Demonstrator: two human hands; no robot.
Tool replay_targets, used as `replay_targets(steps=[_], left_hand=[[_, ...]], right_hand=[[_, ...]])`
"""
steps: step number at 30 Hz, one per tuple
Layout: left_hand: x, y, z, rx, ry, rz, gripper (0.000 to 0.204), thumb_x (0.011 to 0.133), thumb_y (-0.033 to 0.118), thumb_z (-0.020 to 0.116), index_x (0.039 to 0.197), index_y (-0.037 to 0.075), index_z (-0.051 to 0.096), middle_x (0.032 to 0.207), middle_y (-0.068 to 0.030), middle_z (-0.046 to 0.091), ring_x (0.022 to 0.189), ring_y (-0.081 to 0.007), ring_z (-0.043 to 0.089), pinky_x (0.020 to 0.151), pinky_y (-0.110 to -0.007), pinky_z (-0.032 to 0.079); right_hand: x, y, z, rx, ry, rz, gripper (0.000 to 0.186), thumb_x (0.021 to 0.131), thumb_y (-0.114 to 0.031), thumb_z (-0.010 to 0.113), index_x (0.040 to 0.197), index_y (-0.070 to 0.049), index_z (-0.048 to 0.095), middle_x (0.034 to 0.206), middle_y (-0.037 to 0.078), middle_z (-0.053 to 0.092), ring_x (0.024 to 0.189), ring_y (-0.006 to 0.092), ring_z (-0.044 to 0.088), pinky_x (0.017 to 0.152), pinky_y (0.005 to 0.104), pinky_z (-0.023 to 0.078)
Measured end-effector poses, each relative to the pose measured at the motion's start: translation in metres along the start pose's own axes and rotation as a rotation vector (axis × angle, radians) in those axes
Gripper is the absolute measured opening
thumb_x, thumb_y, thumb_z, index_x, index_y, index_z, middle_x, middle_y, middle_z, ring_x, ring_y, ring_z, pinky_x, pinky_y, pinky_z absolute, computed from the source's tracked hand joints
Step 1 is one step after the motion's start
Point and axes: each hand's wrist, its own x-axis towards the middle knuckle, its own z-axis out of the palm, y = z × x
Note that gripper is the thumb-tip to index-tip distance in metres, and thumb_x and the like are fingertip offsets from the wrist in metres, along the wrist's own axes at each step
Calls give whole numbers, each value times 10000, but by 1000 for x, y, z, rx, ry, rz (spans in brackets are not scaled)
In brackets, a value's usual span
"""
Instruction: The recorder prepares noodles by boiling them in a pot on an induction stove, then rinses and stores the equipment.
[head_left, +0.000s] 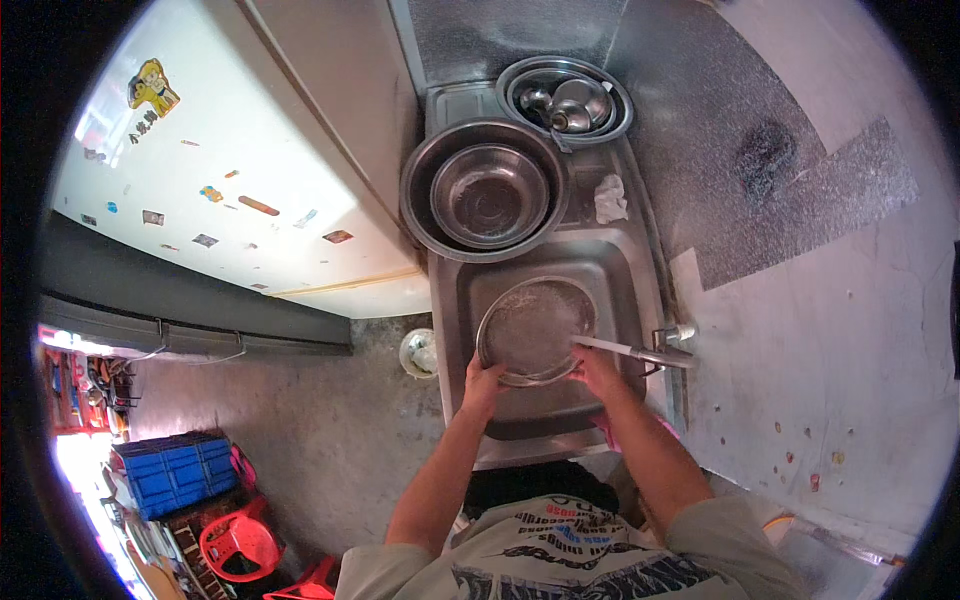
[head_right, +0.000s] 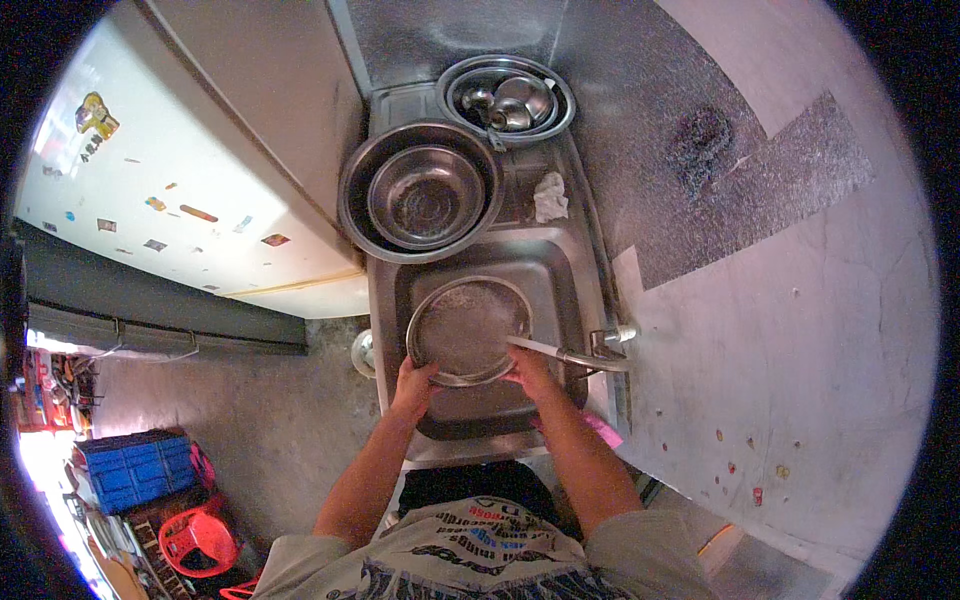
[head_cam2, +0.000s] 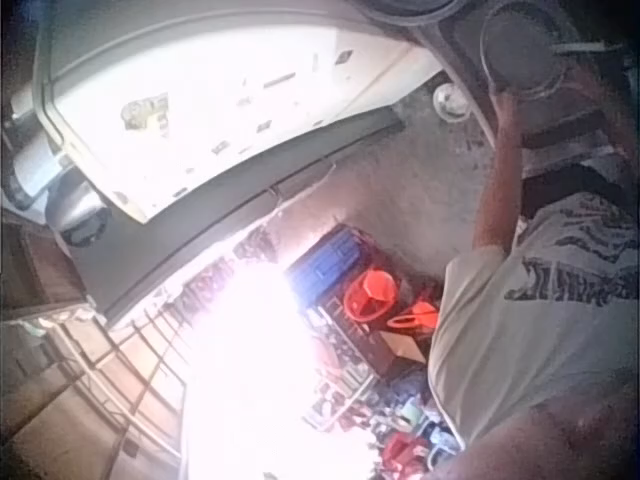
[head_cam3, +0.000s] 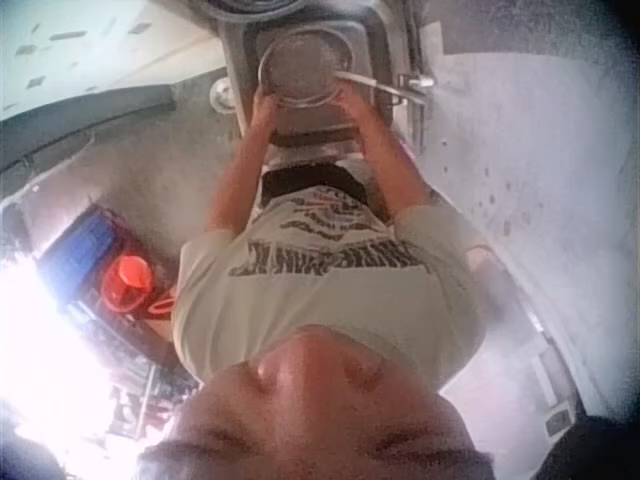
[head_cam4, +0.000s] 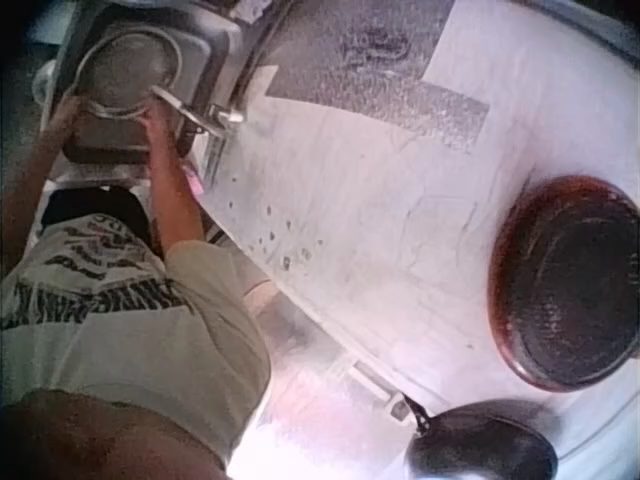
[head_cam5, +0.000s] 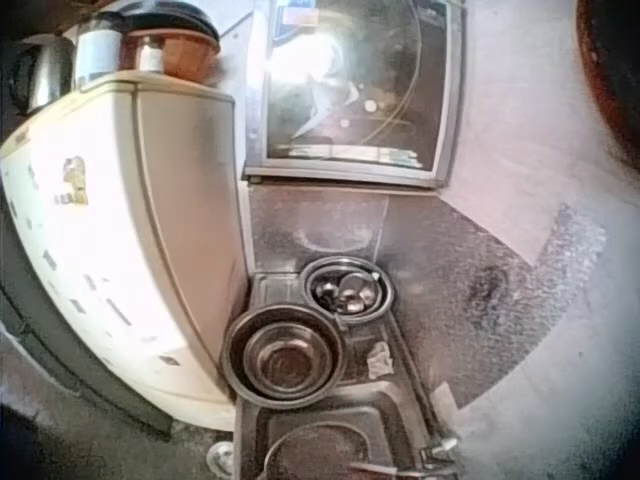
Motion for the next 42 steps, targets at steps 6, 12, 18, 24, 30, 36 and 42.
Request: replay_targets(steps=[6,12,18,24,30,36,42], left_hand=[[11,1,2,-151,26,-46,385,849,67,570,1231,77,522,1128,-73,603,1003,-253,598,823,-434,503],[55,-29,-11,-329,22,-63,349,853,71,576,1190,-3,531,1119,-118,613,982,-276,625,747,-427,548],[51,-35,-1,-71,-45,-305,322,830,56,584,1138,-22,535,1027,-154,630,841,-266,665,684,-426,590],[36,-43,-5,134,-85,-266,310,815,63,590,1112,-15,542,900,-157,645,842,-284,672,717,-449,596],[0,-7,24,1123,67,431,510,826,72,524,1330,116,457,1139,-212,581,993,-394,611,849,-440,519],[-10,7,40,1174,-55,822,670,771,6,504,1415,109,350,1333,-230,457,1176,-399,496,959,-451,448],[7,-22,21,1012,80,833,617,772,-5,507,1375,33,383,1303,-229,477,1208,-392,467,1001,-435,420]], right_hand=[[2,-26,4,-199,48,-180,381,873,-306,598,1143,-38,591,1030,87,642,929,219,634,739,366,541],[-5,-19,10,-1018,370,-670,363,861,-340,580,917,16,629,794,185,635,777,322,633,688,452,480],[-32,-22,-3,-1111,504,-910,383,844,-323,578,1008,23,595,925,248,615,878,430,598,754,494,459],[-33,0,-23,-1130,510,-703,354,817,-196,610,1083,26,534,1050,275,583,979,475,553,835,494,465],[-53,-20,27,-138,-14,-9,336,863,-200,604,1165,-60,553,1189,144,578,1138,294,533,963,459,432],[-34,-19,34,501,-183,-55,276,874,-152,574,1132,-66,526,1049,99,600,988,280,597,886,504,503],[-50,-6,10,778,-71,43,408,785,11,528,1188,-40,490,1210,151,546,1140,318,533,1005,547,425]])
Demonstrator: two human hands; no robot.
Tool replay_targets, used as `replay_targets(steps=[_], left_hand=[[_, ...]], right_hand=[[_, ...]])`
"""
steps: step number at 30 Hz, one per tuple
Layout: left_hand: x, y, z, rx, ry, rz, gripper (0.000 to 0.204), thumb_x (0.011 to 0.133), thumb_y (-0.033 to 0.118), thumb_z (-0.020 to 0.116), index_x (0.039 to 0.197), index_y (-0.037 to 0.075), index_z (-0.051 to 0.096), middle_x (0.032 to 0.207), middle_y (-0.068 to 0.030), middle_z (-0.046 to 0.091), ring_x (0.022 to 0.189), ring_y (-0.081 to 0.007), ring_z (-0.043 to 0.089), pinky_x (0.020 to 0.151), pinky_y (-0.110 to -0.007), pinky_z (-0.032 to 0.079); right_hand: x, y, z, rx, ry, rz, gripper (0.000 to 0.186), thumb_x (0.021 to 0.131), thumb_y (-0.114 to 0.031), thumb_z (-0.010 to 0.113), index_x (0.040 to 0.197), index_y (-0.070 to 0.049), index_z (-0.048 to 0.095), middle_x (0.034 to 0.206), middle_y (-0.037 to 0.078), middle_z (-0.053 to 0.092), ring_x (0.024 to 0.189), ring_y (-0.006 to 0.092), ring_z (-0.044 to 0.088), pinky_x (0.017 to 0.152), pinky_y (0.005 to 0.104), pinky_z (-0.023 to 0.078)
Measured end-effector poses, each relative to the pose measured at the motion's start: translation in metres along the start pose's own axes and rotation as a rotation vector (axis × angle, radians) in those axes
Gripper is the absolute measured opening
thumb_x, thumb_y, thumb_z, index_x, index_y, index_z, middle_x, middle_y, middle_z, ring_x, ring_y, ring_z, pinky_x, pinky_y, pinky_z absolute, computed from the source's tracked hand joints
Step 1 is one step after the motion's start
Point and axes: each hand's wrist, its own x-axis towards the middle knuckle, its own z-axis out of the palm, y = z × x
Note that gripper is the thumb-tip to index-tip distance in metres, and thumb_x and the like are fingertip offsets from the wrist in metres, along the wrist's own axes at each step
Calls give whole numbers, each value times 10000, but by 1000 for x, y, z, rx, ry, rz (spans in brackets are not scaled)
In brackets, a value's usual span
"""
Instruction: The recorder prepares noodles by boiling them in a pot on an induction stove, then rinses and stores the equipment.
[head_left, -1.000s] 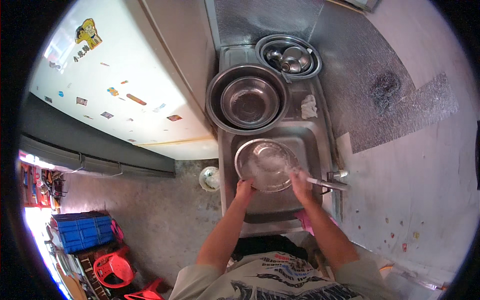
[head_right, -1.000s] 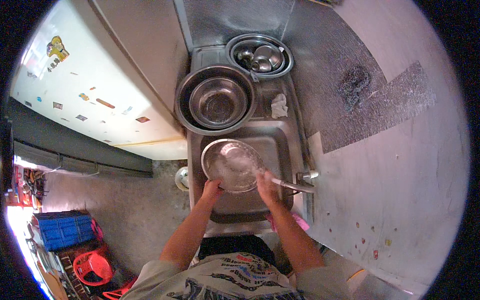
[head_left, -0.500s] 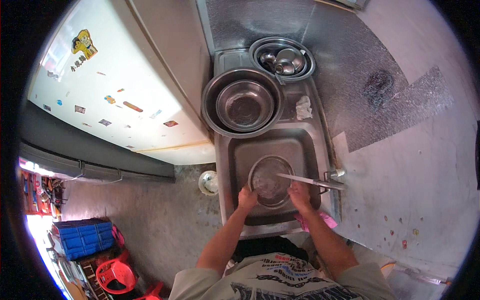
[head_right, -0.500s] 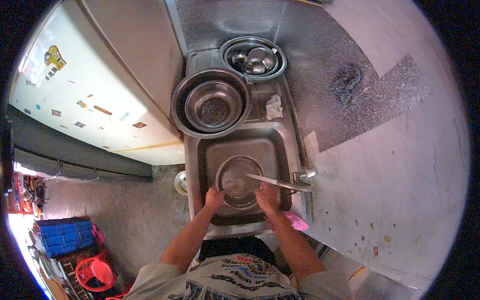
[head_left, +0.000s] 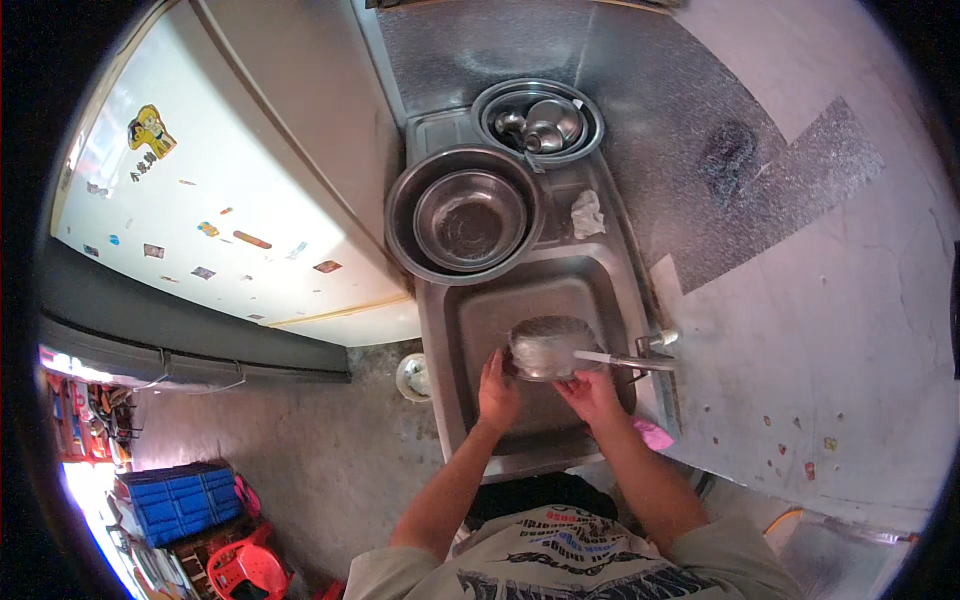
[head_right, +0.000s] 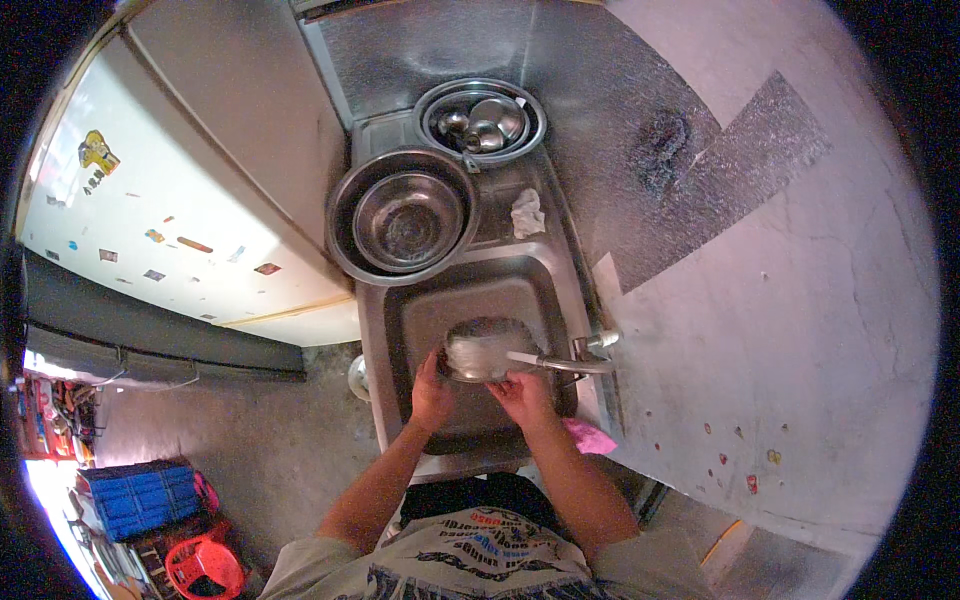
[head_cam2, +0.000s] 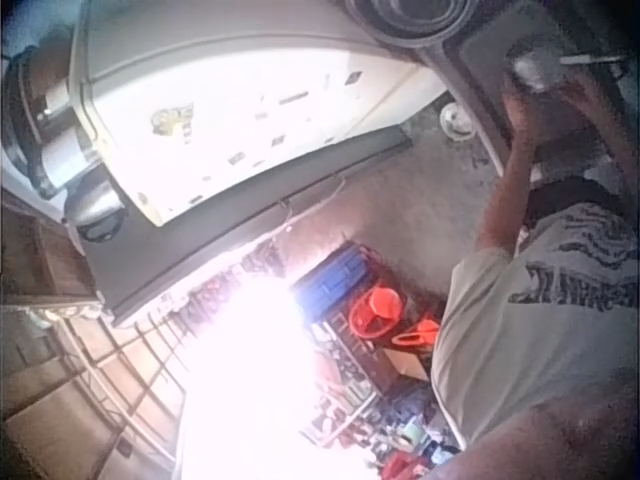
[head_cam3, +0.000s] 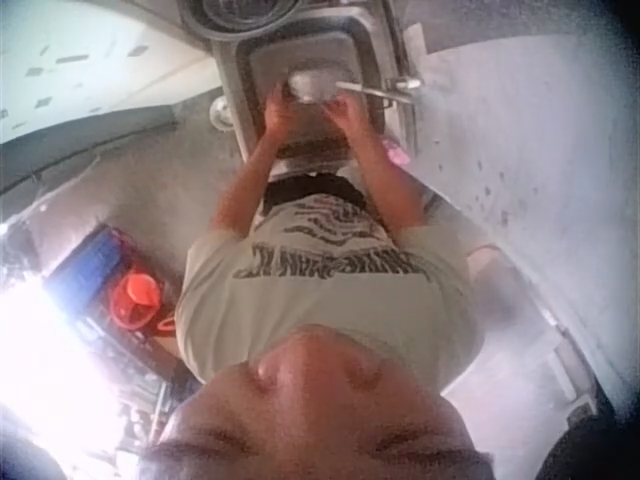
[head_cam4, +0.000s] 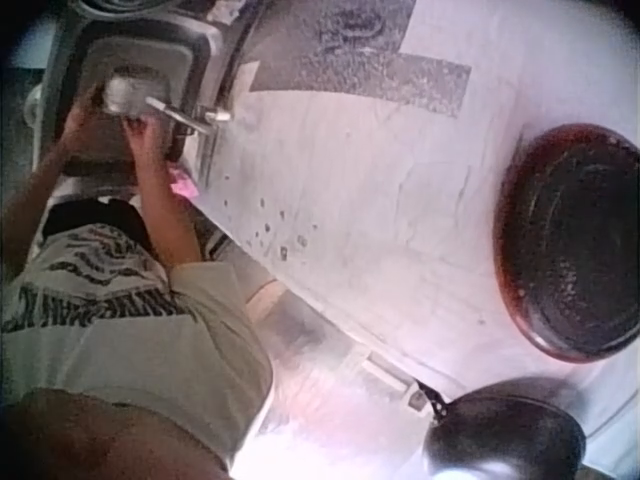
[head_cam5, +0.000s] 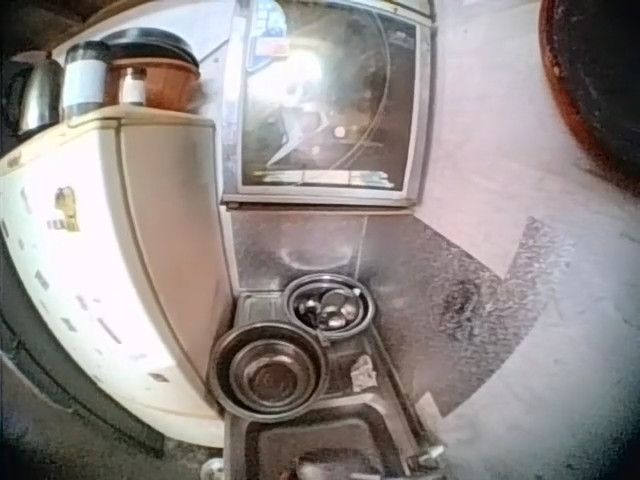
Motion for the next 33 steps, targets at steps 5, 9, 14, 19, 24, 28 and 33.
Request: replay_targets(steps=[5,9,14,19,24,28,33], left_hand=[[20,24,8,-943,-138,-739,447,898,158,492,1317,15,435,1220,-157,542,1106,-311,553,874,-435,509],[30,13,7,-1258,-192,-951,377,962,245,442,1245,3,500,1135,-124,575,1027,-260,589,808,-419,538],[27,14,11,-1541,-221,-923,309,984,193,420,1192,-2,539,1099,-119,592,981,-231,612,793,-396,543],[19,21,12,-1422,-169,-809,264,975,160,461,1174,21,565,1031,-80,639,911,-235,636,815,-377,517],[39,35,21,-595,-288,-408,220,930,128,483,1112,39,571,896,-114,638,777,-204,637,692,-363,521],[32,66,24,-102,-281,16,282,878,142,524,1152,93,567,929,-175,640,846,-325,658,705,-447,513],[12,87,9,194,-591,171,338,859,153,539,1194,123,559,980,-146,657,887,-360,648,723,-468,520]], right_hand=[[-17,-3,-27,163,-31,-58,439,815,29,529,1241,-71,482,1218,142,552,1128,319,542,1004,533,437],[-36,5,-35,67,-66,-34,442,808,46,512,1234,-68,488,1233,139,553,1115,321,553,995,519,452],[-31,6,-83,96,-120,95,403,789,62,495,1186,-6,489,1193,162,564,1058,332,585,927,510,504],[-8,9,-114,-253,25,233,330,814,34,496,1144,23,497,1126,183,582,1016,351,602,934,520,491],[-13,17,-104,-432,94,218,301,885,-68,507,1179,-9,481,1083,177,601,969,358,609,904,543,499],[-20,9,-76,-571,149,-25,456,921,-257,546,1294,-41,402,1180,180,525,977,358,587,840,577,520],[-20,-15,-31,-481,117,-29,592,917,-406,555,1344,-50,353,1271,193,424,1031,338,561,796,586,535]])
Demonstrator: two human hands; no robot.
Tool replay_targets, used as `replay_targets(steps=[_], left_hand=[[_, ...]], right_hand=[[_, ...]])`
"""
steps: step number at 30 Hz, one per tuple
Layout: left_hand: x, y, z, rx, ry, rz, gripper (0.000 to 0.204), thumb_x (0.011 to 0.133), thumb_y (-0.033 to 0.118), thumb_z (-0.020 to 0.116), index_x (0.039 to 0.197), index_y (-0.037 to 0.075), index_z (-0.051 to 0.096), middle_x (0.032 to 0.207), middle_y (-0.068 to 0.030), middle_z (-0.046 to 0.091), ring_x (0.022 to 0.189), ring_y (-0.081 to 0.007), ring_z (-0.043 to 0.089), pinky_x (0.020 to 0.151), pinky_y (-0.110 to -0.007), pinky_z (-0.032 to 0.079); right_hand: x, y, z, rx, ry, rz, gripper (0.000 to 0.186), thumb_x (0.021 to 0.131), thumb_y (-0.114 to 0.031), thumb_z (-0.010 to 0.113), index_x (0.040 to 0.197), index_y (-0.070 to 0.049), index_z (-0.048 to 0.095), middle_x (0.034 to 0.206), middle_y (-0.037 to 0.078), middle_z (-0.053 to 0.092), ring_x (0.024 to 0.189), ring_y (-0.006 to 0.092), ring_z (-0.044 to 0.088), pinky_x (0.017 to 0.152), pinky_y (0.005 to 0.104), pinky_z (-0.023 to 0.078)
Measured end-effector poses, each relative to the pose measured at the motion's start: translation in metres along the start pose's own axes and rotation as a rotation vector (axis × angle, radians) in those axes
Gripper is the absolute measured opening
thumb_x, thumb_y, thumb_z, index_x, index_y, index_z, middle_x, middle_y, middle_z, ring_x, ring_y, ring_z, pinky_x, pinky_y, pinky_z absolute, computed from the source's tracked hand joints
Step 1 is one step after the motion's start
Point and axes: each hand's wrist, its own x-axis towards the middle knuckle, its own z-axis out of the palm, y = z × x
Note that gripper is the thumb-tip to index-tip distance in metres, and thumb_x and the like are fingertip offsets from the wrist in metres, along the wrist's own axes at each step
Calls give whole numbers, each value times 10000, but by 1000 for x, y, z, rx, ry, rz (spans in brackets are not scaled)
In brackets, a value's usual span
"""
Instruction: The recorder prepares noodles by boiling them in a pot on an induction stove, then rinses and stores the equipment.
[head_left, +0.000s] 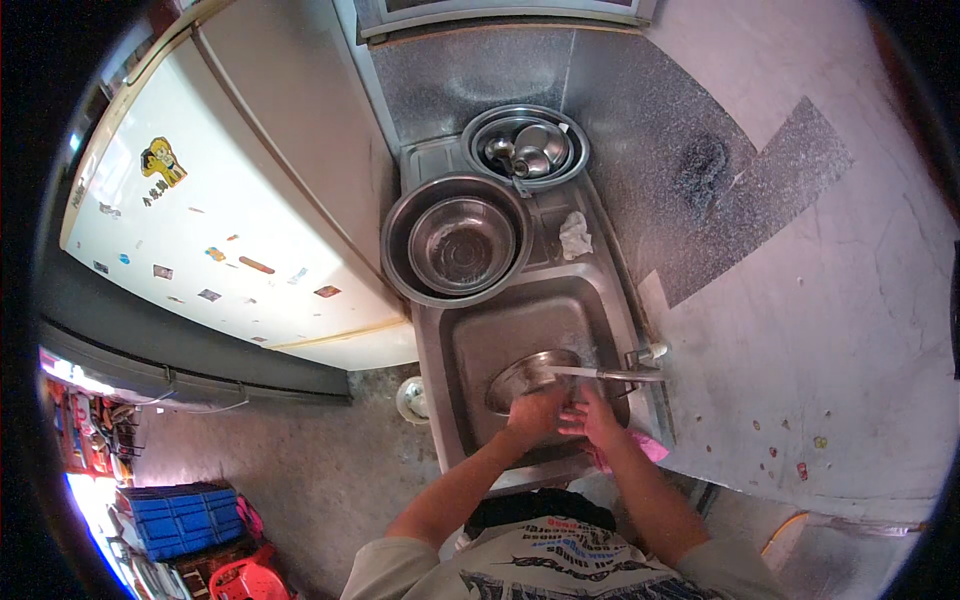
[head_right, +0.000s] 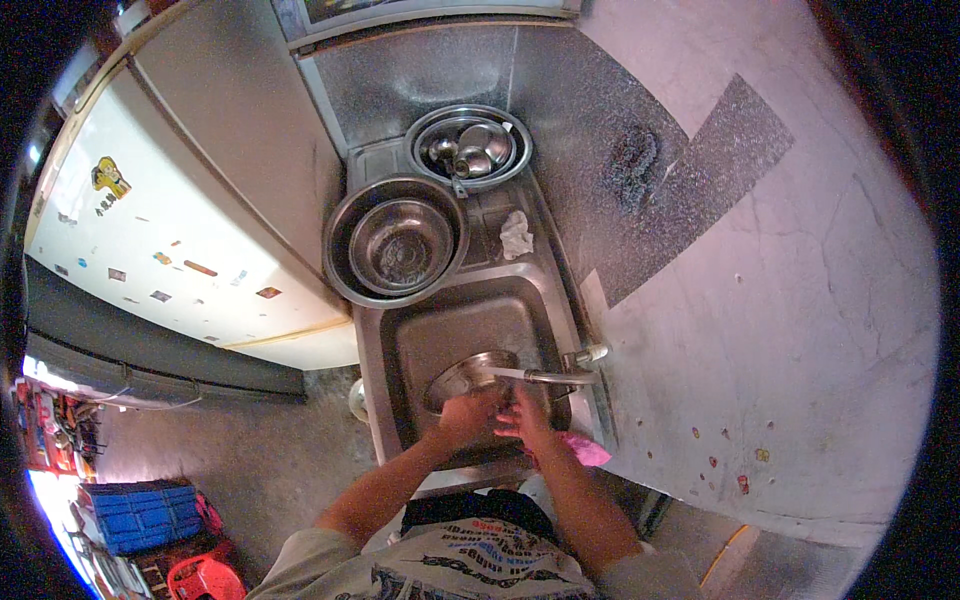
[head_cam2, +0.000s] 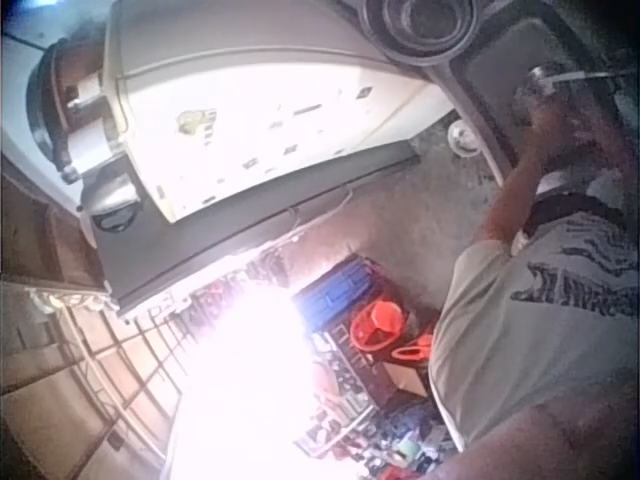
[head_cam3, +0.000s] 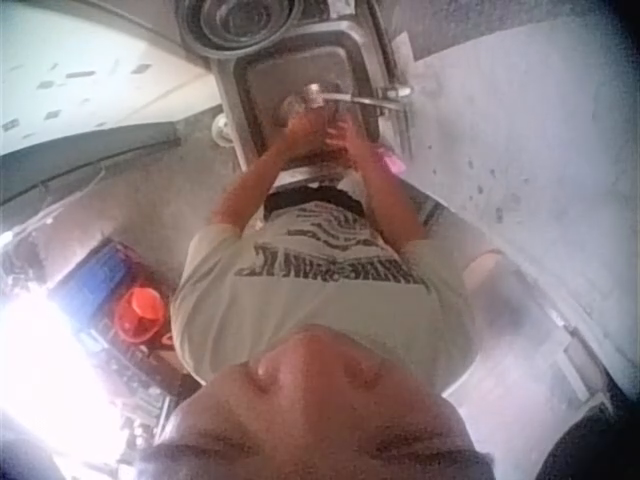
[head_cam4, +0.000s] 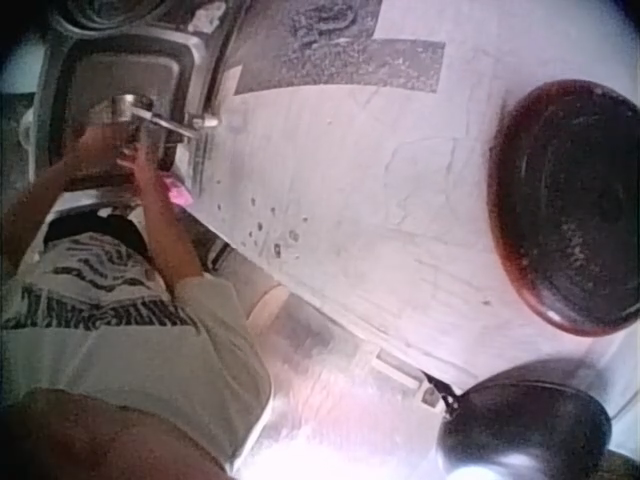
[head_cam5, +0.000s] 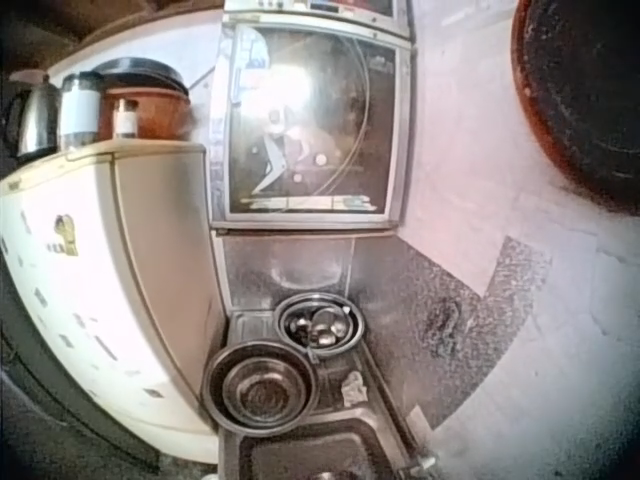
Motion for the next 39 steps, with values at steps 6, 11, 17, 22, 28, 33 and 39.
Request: replay_targets(steps=[6,11,17,22,28,33,39], left_hand=[[-17,0,9,192,-204,89,379,830,137,555,1208,118,562,1009,-141,652,918,-339,639,784,-456,513],[-38,-28,-3,133,255,288,476,806,130,588,1269,54,511,1202,-185,565,1146,-356,520,972,-425,427],[-51,-76,-23,-402,596,-333,583,866,193,612,1375,23,385,1293,-183,518,1214,-324,479,1018,-433,383],[-40,-76,-32,-1350,232,-600,507,902,218,601,1313,-16,421,1250,-149,547,1098,-290,577,881,-454,490],[-36,-104,1,-1576,80,-646,443,894,142,551,1242,-103,427,1166,-234,559,987,-327,629,794,-469,576],[-35,-86,3,-1487,34,-755,426,859,83,524,1230,-105,435,1122,-246,574,959,-350,641,753,-465,598],[-46,-110,3,-953,434,-451,530,801,3,485,1326,-2,411,1163,-211,592,1078,-353,597,901,-416,516]], right_hand=[[25,14,-5,-201,-18,189,393,909,-291,539,1135,24,476,1065,220,558,900,347,623,803,578,540],[51,49,-32,55,66,91,231,825,-160,540,1012,-25,545,853,118,585,745,269,623,727,481,585],[52,41,-28,-105,-89,-112,295,753,-45,537,1047,-61,514,909,89,568,770,259,604,689,448,541],[40,14,-5,-331,94,-285,351,739,-57,552,1088,-86,520,890,44,556,755,205,580,655,384,520],[0,-5,21,-585,132,-494,411,793,-89,555,1200,-74,497,996,69,588,835,188,604,638,361,533],[-6,5,5,-278,177,-284,368,856,-133,576,1200,-54,470,1021,108,591,817,205,622,640,386,562],[15,31,-8,-295,54,-9,293,902,-130,545,1173,-23,513,1027,141,623,840,267,645,726,429,561]])
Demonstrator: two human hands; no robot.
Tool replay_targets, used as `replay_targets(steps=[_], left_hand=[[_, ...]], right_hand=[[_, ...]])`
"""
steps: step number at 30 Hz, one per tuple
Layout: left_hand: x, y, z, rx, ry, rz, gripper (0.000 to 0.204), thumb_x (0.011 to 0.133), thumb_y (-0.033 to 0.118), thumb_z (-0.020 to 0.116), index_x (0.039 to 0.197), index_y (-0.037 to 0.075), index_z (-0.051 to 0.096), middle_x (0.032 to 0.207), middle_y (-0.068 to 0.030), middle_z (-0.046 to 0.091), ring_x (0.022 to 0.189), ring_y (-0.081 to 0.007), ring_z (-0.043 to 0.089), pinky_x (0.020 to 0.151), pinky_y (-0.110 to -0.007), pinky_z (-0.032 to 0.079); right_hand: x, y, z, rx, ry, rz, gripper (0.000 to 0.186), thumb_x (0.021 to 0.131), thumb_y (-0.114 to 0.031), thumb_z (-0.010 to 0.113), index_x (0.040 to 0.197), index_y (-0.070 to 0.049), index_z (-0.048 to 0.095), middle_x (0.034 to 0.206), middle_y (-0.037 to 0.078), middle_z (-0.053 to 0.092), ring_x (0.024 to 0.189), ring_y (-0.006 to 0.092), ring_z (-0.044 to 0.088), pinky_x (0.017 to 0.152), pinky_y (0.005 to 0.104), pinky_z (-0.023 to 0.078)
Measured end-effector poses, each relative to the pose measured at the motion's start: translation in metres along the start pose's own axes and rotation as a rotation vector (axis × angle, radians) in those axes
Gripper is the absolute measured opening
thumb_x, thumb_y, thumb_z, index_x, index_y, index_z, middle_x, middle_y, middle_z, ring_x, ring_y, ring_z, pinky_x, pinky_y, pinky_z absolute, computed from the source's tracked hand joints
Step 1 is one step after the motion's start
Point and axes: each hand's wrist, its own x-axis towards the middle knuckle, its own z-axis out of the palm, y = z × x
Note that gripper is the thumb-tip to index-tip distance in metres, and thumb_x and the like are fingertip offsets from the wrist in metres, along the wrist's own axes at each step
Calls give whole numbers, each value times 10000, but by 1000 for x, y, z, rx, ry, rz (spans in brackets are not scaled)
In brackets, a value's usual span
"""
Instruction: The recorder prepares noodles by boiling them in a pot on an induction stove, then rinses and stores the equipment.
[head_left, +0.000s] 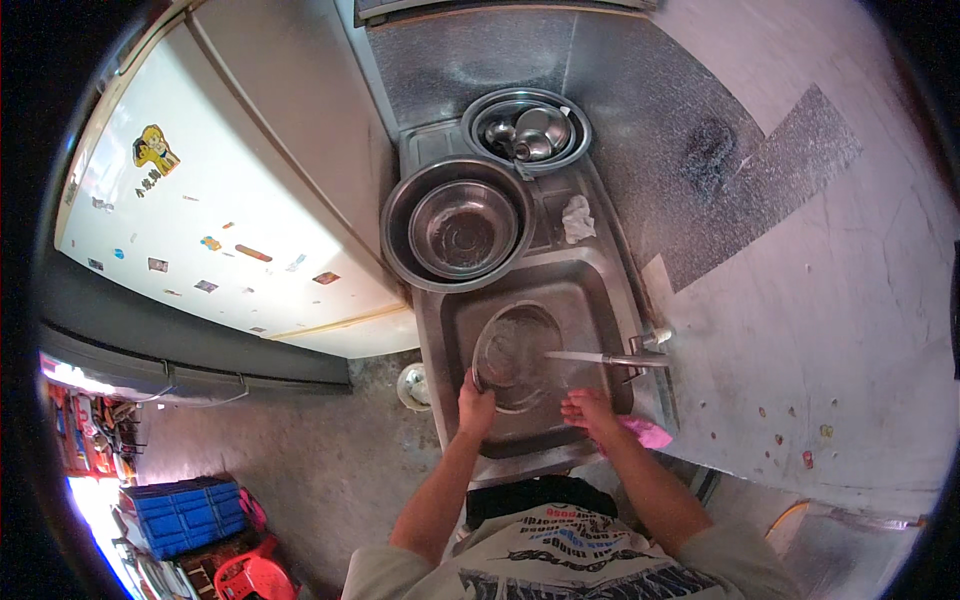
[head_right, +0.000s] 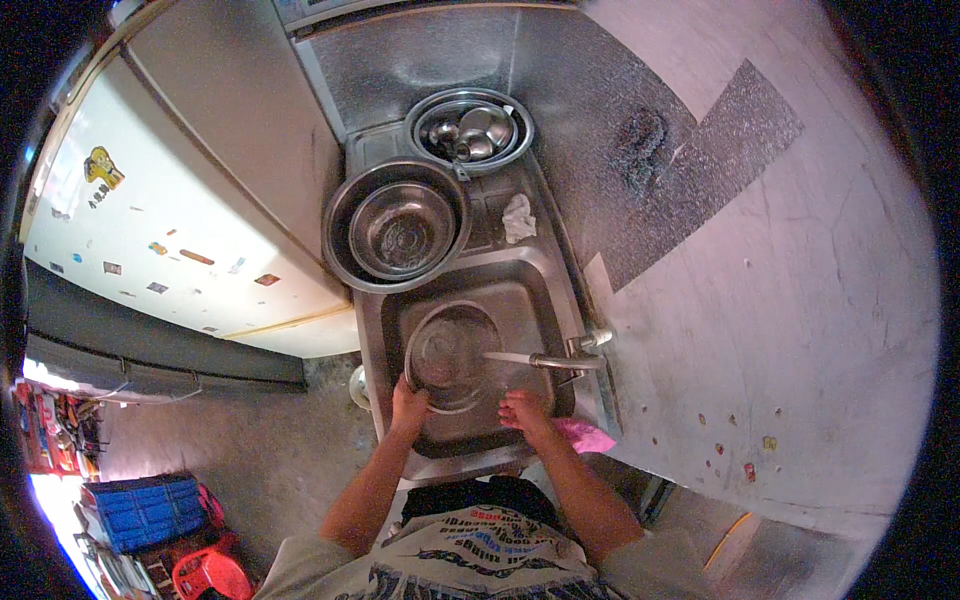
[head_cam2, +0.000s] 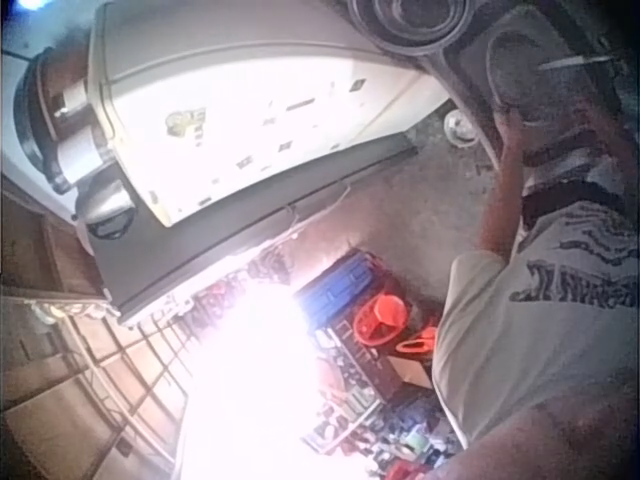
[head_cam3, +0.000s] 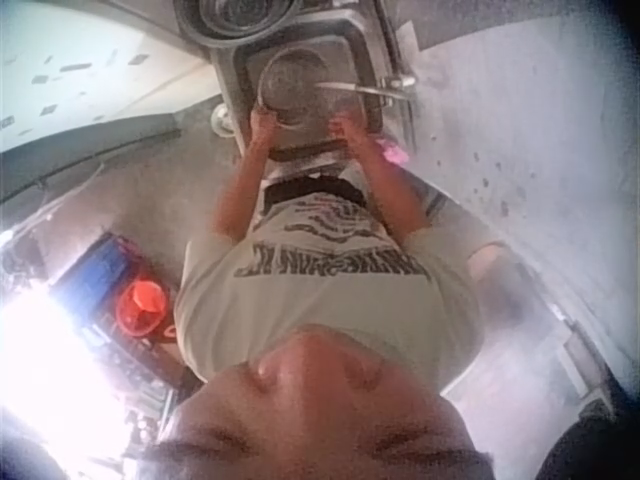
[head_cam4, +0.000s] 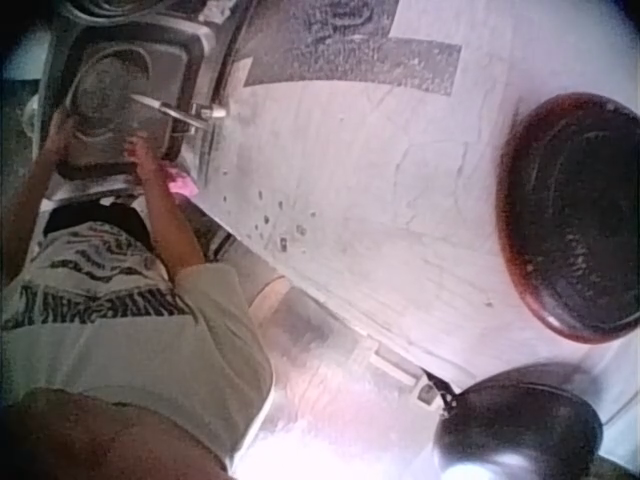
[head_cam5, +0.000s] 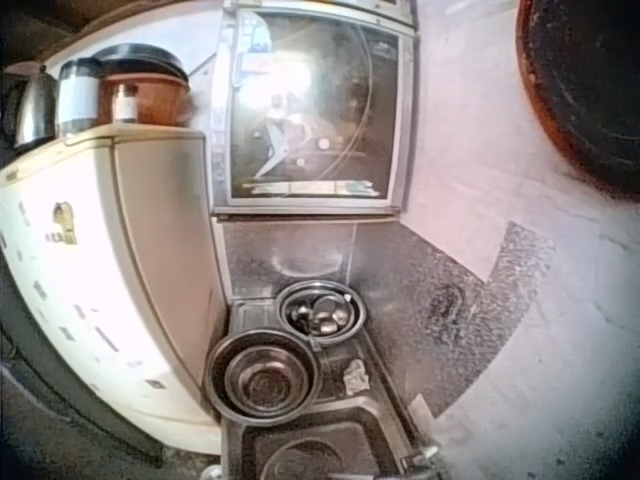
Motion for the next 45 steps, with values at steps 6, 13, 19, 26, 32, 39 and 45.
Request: replay_targets(steps=[6,13,19,26,32,39,45], left_hand=[[-11,62,10,344,144,318,685,748,-104,432,1412,23,321,1288,-240,526,1244,-306,497,1040,-344,379],[-22,117,17,199,73,479,782,708,-222,326,1449,24,277,1427,-216,394,1342,-268,385,1089,-336,323],[-26,122,12,277,127,589,820,682,-244,345,1453,30,288,1449,-162,394,1331,-264,399,1094,-328,322],[-21,128,17,251,100,629,807,704,-249,339,1459,27,270,1468,-154,371,1343,-260,380,1106,-332,311],[-17,123,12,216,67,628,824,699,-268,336,1464,29,258,1489,-148,332,1355,-260,359,1114,-340,305],[-19,117,4,265,79,654,836,686,-267,340,1464,28,256,1482,-145,340,1355,-255,359,1115,-339,310],[-21,114,-6,273,98,641,802,713,-243,399,1460,4,246,1473,-164,360,1358,-253,355,1107,-323,295]], right_hand=[[38,-42,13,313,-234,-58,162,872,-158,534,978,-45,581,878,93,647,764,233,643,715,403,559],[76,-98,23,489,-575,-120,158,870,-137,527,988,-50,586,959,118,648,821,241,647,719,363,528],[-4,-80,57,332,-408,-159,310,867,-289,580,1118,-108,589,1064,63,644,955,220,610,855,413,458],[-15,-14,-16,611,-271,12,285,876,-150,581,1148,-67,576,1117,120,623,1005,247,593,897,427,462],[-36,-33,-69,824,-209,-10,274,832,-87,576,1092,0,569,989,116,640,841,226,620,752,357,512],[-69,-74,-103,1013,-281,-43,286,742,-80,582,1018,-4,584,872,91,617,717,180,580,679,291,483],[-62,-57,-78,510,-243,-144,379,793,-54,581,1168,-78,538,1005,83,624,862,218,619,696,371,541]])
